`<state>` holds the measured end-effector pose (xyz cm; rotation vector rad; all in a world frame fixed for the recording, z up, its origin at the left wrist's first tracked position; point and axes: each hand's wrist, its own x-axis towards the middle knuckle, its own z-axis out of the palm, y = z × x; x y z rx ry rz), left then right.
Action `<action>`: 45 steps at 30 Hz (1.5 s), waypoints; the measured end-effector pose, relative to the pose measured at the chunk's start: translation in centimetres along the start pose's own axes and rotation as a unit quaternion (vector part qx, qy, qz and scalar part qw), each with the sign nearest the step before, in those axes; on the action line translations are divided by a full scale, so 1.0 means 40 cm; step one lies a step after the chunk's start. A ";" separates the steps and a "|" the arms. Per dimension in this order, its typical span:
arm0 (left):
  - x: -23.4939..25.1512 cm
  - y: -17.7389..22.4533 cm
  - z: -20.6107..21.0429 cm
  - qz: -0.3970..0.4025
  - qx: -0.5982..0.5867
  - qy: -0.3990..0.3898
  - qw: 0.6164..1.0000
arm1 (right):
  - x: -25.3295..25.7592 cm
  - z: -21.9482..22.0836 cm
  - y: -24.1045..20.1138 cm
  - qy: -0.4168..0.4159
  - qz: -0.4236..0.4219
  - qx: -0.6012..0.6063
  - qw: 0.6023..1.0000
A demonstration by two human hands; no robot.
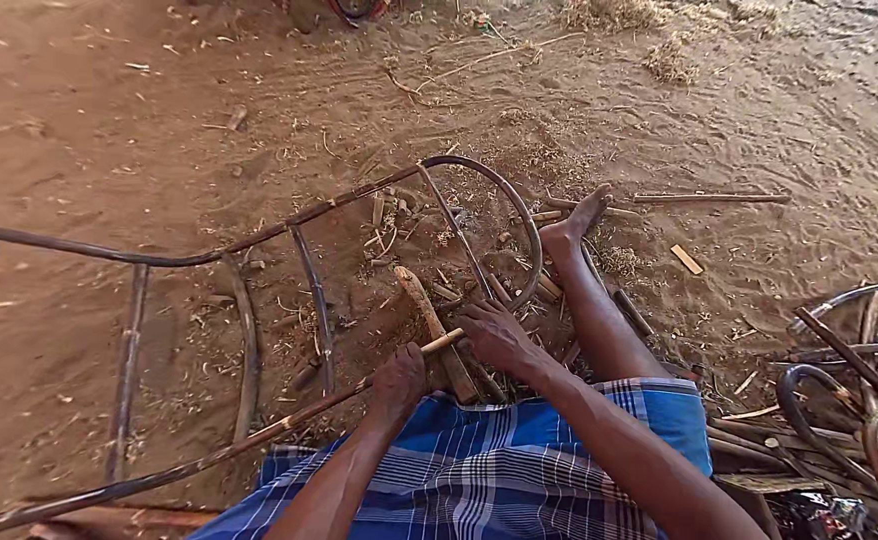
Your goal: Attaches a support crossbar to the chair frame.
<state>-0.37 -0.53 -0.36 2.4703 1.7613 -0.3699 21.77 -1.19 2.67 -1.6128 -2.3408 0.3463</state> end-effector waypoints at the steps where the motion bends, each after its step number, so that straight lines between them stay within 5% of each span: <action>1: -0.001 -0.001 -0.003 -0.001 0.004 0.001 1.000 | 0.035 0.005 -0.004 -0.067 0.014 0.007 0.998; 6: -0.012 -0.022 0.007 0.025 0.006 0.014 1.000 | 0.084 0.017 -0.016 -0.191 0.040 0.071 0.978; 11: -0.027 -0.041 0.033 0.051 -0.001 0.072 0.996 | 0.052 0.064 -0.018 -0.157 0.036 0.085 0.983; 16: -0.011 -0.002 -0.029 0.038 -0.041 -0.059 0.997 | 0.052 0.046 -0.048 -0.186 0.108 0.063 0.975; 21: 0.015 0.045 -0.029 0.073 -0.080 -0.079 0.991 | 0.050 0.043 -0.051 -0.174 0.120 0.068 0.975; 26: 0.060 -0.003 -0.053 0.096 -0.107 -0.178 0.973 | 0.078 0.035 -0.056 -0.211 0.133 0.048 0.967; 28: 0.061 -0.006 -0.055 0.092 -0.107 -0.183 0.973 | 0.056 0.039 -0.053 -0.172 0.111 0.046 0.978; 31: 0.059 0.009 -0.075 0.080 -0.090 -0.147 0.982 | -0.067 0.014 -0.050 0.005 0.092 0.056 0.994; 33: 0.062 0.014 -0.070 0.056 -0.077 -0.143 0.985 | -0.166 0.020 -0.033 0.064 0.175 0.011 0.982; 35: 0.052 0.034 -0.063 0.022 -0.073 -0.140 0.987 | -0.242 0.040 0.023 -0.074 0.306 -0.023 0.949; 38: 0.047 0.048 -0.055 0.005 -0.076 -0.107 0.991 | -0.279 0.104 0.122 -0.231 0.337 -0.060 0.911; 41: 0.033 0.044 -0.059 -0.002 -0.090 -0.109 0.990 | -0.266 0.115 0.119 -0.252 0.335 -0.062 0.906; 45: 0.031 0.042 -0.051 -0.008 -0.107 -0.083 0.991 | -0.240 -0.055 0.030 -0.293 0.377 -0.080 0.875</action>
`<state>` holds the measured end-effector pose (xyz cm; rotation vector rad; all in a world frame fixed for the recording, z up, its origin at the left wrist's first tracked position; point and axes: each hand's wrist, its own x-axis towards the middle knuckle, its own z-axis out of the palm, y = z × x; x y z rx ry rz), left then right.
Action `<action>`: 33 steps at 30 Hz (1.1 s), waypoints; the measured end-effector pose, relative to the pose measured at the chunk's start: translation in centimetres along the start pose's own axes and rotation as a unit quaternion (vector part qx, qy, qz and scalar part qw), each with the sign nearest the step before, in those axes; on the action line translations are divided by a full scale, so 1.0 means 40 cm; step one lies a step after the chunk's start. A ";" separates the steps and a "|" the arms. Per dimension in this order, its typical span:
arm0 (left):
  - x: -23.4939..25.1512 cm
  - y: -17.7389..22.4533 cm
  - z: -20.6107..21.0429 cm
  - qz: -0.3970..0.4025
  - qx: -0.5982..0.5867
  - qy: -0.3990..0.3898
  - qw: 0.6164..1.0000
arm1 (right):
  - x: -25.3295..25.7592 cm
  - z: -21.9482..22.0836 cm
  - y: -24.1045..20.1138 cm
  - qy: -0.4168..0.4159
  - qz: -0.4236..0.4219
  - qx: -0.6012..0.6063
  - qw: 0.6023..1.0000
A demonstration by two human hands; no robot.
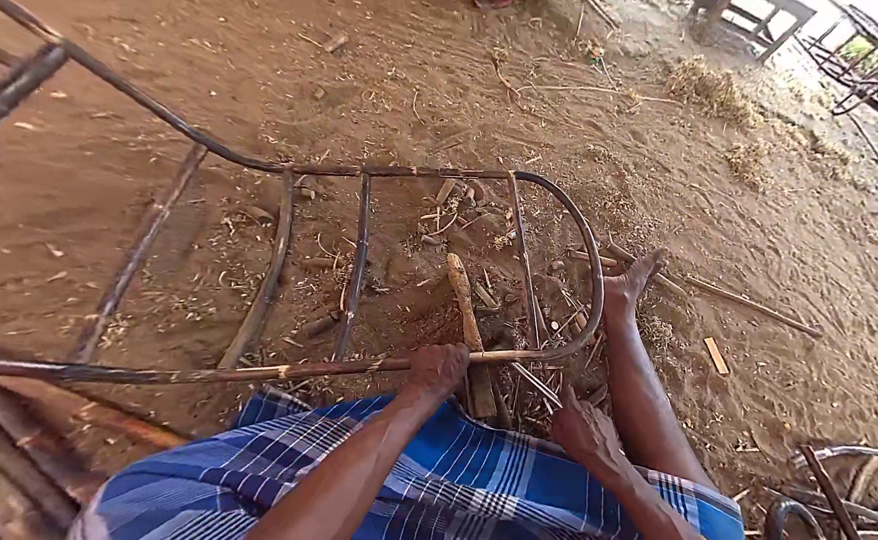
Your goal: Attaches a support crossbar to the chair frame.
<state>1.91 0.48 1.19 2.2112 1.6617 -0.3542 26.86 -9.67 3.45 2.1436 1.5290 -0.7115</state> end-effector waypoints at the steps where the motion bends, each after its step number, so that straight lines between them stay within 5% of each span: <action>1: 0.004 -0.002 0.004 0.001 -0.001 -0.007 1.000 | -0.030 -0.023 0.026 -0.023 -0.001 0.011 1.000; 5: 0.011 -0.005 0.001 0.015 -0.018 -0.025 0.999 | -0.136 -0.068 0.131 -0.124 -0.089 0.172 0.973; 10: 0.011 -0.006 0.011 0.021 -0.008 0.002 1.000 | -0.242 0.021 0.041 -0.060 -0.134 0.495 0.857; 15: 0.003 -0.009 0.002 0.017 -0.030 -0.007 0.999 | -0.228 0.104 -0.048 0.063 -0.145 0.434 0.887; 18: 0.002 -0.005 0.017 0.021 -0.018 0.006 1.000 | -0.239 0.091 -0.059 0.068 -0.109 0.378 0.917; 21: 0.010 -0.009 0.014 0.025 -0.016 0.011 1.000 | -0.259 0.079 -0.078 0.163 -0.161 0.364 0.903; 25: -0.003 -0.002 0.015 0.039 -0.017 0.007 0.999 | -0.254 0.053 -0.063 0.009 -0.065 0.324 0.944; 30: 0.003 -0.008 0.021 0.028 -0.014 -0.010 0.999 | -0.300 0.050 -0.090 0.199 -0.201 0.417 0.864; 32: 0.006 -0.007 0.018 0.032 -0.008 -0.002 0.999 | -0.268 0.093 -0.084 0.176 -0.170 0.366 0.898; 33: 0.004 -0.005 0.011 0.032 -0.007 0.001 0.999 | -0.252 0.094 -0.076 0.090 -0.112 0.338 0.930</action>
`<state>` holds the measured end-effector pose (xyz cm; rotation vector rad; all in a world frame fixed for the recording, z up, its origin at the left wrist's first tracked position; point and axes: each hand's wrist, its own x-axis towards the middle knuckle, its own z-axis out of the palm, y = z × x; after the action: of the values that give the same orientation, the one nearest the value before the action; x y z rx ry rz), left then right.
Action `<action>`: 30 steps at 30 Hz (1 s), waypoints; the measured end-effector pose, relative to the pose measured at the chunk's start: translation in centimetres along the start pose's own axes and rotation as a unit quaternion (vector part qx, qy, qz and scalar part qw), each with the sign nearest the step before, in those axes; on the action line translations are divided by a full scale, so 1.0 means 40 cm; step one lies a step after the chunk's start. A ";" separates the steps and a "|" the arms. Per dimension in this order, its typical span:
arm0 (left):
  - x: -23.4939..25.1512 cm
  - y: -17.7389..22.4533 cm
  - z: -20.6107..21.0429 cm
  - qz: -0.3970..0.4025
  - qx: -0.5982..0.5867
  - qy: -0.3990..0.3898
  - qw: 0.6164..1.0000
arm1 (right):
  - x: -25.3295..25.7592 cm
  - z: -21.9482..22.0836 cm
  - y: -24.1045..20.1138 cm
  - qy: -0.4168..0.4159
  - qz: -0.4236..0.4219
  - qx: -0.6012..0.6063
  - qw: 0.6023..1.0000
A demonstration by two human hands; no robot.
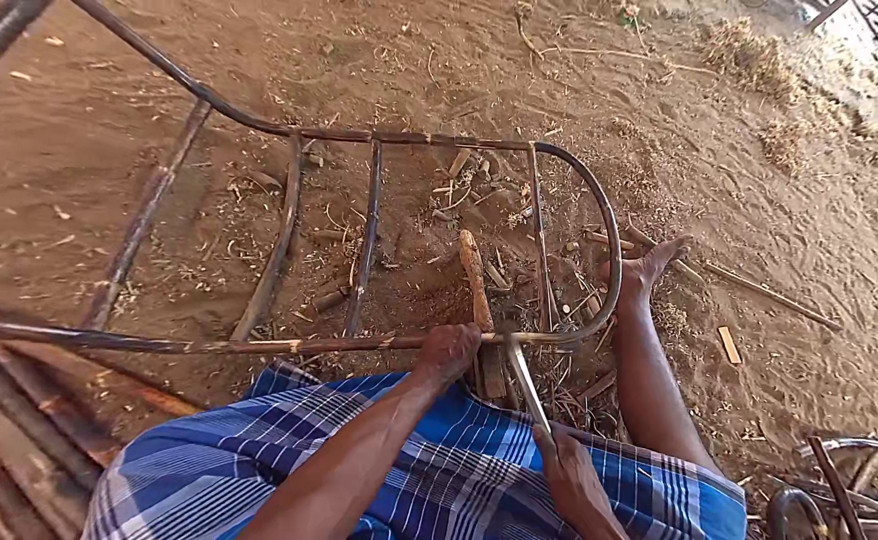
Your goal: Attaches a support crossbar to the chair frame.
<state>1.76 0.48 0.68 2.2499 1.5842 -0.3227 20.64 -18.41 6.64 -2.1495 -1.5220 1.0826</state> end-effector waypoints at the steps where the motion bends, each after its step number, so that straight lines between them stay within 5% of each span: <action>1: -0.004 0.001 -0.006 -0.001 0.003 0.001 1.000 | 0.009 -0.004 0.000 -0.036 0.052 -0.009 0.998; 3: 0.010 -0.008 -0.024 -0.012 -0.001 0.000 1.000 | 0.020 -0.024 -0.036 -0.008 0.037 0.035 0.999; 7: 0.005 -0.012 0.006 -0.013 -0.010 -0.016 1.000 | -0.024 0.031 -0.031 0.145 -0.154 0.105 0.972; 11: 0.008 -0.007 -0.026 -0.008 -0.019 -0.014 1.000 | 0.017 0.003 -0.026 -0.035 0.056 0.009 0.998; 16: 0.013 -0.009 0.002 -0.007 -0.014 -0.012 1.000 | -0.010 0.035 -0.023 0.192 -0.210 0.077 0.955; 20: 0.016 -0.005 -0.010 0.006 -0.016 -0.012 1.000 | 0.032 0.034 0.053 -0.025 0.078 -0.011 0.997; 25: -0.014 -0.119 0.027 0.121 -0.123 0.088 0.981 | -0.063 -0.017 0.084 -0.051 0.145 0.107 0.982; 28: -0.050 -0.193 0.071 0.153 -0.162 0.201 0.954 | -0.080 -0.015 0.082 -0.038 0.176 -0.002 0.984; 30: -0.060 -0.184 0.072 0.166 -0.175 0.228 0.943 | -0.088 -0.017 0.039 0.005 0.123 -0.052 0.991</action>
<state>-5.90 -0.60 -2.22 2.3415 1.2825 0.5648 21.63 -22.06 7.58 -2.4610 -1.3645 1.0865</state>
